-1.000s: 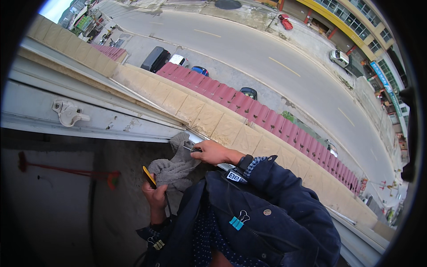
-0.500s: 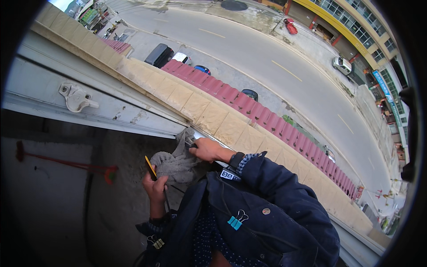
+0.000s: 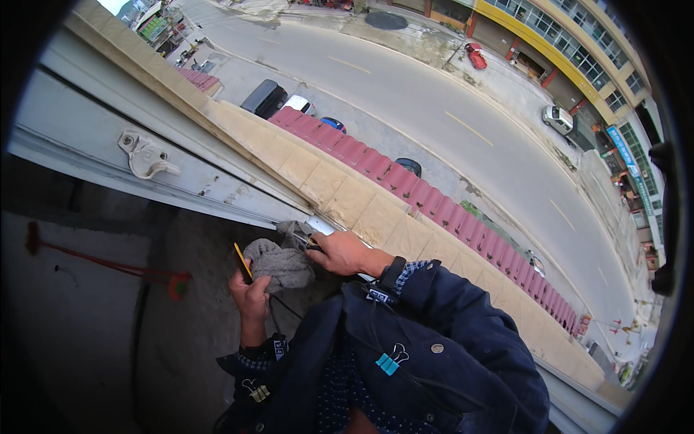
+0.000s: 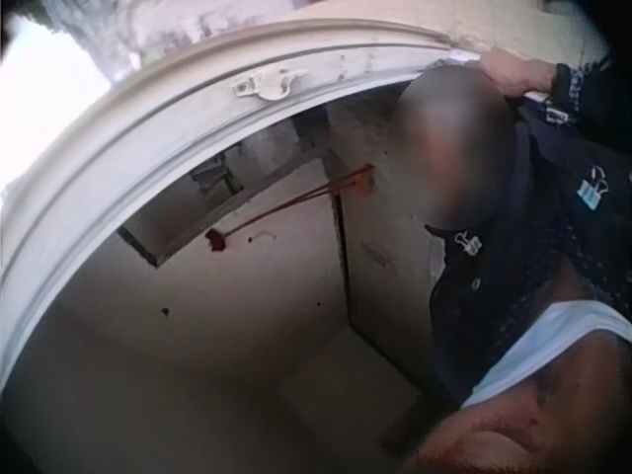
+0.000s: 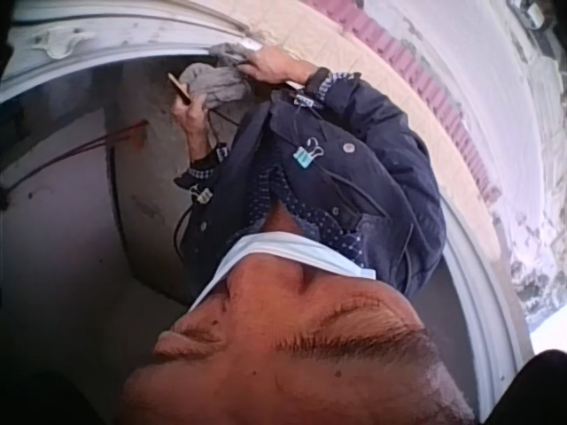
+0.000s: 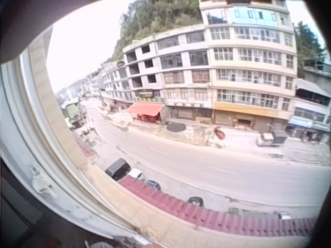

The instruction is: The person cleans a window and its frame using a cloth and a scraper. They wipe the frame and glass, then scrape along the edges and corners, and finally wipe the glass again.

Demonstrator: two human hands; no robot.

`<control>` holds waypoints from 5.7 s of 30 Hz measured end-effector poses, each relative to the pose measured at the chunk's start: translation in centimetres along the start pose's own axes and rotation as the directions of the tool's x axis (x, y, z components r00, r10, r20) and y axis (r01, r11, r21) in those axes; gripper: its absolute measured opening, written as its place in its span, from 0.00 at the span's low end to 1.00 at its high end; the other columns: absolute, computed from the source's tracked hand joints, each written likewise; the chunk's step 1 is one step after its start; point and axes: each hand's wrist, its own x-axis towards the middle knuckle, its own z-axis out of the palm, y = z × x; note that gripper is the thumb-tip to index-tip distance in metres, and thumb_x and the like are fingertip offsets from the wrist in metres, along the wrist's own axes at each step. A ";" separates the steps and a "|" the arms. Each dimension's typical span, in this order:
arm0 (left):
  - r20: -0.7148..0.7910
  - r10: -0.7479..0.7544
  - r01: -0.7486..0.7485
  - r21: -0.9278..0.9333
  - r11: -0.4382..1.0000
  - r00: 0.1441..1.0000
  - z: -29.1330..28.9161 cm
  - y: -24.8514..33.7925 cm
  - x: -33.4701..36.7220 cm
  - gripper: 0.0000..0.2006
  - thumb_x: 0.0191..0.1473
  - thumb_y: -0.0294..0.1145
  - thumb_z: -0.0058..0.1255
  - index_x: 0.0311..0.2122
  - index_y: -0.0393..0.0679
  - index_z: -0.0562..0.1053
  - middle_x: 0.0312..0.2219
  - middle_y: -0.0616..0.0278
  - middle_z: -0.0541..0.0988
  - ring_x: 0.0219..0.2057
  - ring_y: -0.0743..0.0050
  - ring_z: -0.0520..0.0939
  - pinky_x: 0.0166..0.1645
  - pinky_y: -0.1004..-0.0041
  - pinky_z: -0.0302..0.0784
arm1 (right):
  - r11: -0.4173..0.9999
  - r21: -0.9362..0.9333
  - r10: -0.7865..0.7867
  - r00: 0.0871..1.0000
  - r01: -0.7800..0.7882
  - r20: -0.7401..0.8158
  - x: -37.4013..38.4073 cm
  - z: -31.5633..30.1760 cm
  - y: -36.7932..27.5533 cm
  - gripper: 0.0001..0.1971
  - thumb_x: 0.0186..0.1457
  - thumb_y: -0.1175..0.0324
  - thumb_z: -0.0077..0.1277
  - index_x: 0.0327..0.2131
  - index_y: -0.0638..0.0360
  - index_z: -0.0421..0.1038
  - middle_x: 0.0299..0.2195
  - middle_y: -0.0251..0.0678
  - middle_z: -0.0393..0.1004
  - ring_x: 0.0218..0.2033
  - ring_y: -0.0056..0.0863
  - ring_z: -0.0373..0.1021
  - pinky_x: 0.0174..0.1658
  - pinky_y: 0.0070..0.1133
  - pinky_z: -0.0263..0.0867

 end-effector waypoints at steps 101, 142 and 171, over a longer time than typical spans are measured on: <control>0.085 0.668 -0.609 -0.340 0.717 0.739 2.9 6.3 -1.6 0.23 0.44 0.26 0.51 0.50 0.35 0.71 0.48 0.59 0.73 0.50 0.67 0.74 0.59 0.65 0.69 | 0.906 -0.207 -0.418 0.708 0.369 -0.569 -0.9 -11.1 -20.8 0.20 0.69 0.58 0.41 0.39 0.72 0.58 0.19 0.60 0.73 0.24 0.63 0.72 0.29 0.48 0.67; 0.126 0.992 -0.738 0.666 -0.107 -0.029 5.8 17.0 1.0 0.22 0.54 0.33 0.62 0.50 0.34 0.71 0.39 0.40 0.81 0.39 0.36 0.84 0.42 0.55 0.81 | 0.602 0.117 -0.572 0.528 0.790 -0.627 0.7 -14.3 -22.2 0.24 0.74 0.59 0.35 0.64 0.66 0.55 0.56 0.50 0.68 0.58 0.37 0.66 0.61 0.27 0.59; -0.004 0.999 -0.999 0.023 0.033 0.033 2.6 26.7 -3.4 0.17 0.60 0.27 0.54 0.53 0.37 0.70 0.46 0.58 0.78 0.47 0.70 0.78 0.57 0.70 0.70 | 0.476 -0.508 -0.646 -0.107 0.718 -0.756 -2.3 -26.5 -35.5 0.17 0.70 0.60 0.40 0.47 0.68 0.67 0.30 0.61 0.76 0.37 0.62 0.73 0.40 0.44 0.68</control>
